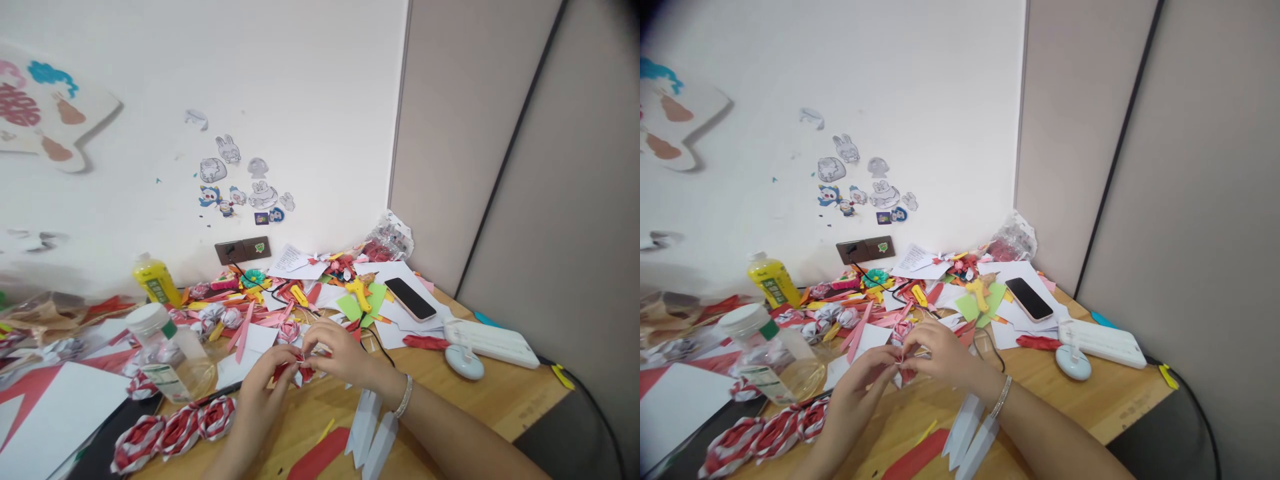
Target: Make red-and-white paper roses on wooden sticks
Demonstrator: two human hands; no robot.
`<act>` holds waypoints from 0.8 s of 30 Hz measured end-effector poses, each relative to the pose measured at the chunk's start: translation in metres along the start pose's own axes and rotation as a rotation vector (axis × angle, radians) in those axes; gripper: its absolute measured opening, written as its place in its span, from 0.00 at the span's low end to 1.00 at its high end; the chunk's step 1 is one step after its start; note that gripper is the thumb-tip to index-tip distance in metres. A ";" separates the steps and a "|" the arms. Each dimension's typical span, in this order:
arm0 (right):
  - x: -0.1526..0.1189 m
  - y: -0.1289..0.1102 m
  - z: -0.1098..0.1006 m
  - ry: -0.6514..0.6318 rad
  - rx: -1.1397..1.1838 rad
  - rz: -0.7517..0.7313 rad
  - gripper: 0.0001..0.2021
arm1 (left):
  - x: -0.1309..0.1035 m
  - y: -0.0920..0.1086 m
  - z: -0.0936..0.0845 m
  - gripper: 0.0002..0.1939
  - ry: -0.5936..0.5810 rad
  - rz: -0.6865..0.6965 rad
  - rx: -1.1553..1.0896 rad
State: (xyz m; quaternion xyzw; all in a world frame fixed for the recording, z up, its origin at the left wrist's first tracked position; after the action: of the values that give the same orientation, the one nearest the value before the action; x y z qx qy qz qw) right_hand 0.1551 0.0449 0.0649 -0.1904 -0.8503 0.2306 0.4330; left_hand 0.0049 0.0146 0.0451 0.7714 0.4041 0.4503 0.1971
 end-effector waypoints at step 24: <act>-0.022 0.066 0.037 -0.304 0.606 0.631 0.18 | -0.003 -0.049 0.027 0.17 -0.298 -0.461 -0.281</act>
State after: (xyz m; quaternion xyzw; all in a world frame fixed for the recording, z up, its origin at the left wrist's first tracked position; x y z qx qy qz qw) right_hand 0.1444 0.0790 -0.0050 -0.2687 -0.6987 0.6147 0.2484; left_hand 0.0056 0.0426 -0.0034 0.6821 0.4691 0.3269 0.4559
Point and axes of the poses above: each hand's wrist, its own x-axis towards the middle knuckle, its own z-axis out of the palm, y = z × x, the point moved 4 cm from there along x, towards the middle knuckle, and after that the axes turned 6 degrees about -y, right-handed, at the moved point
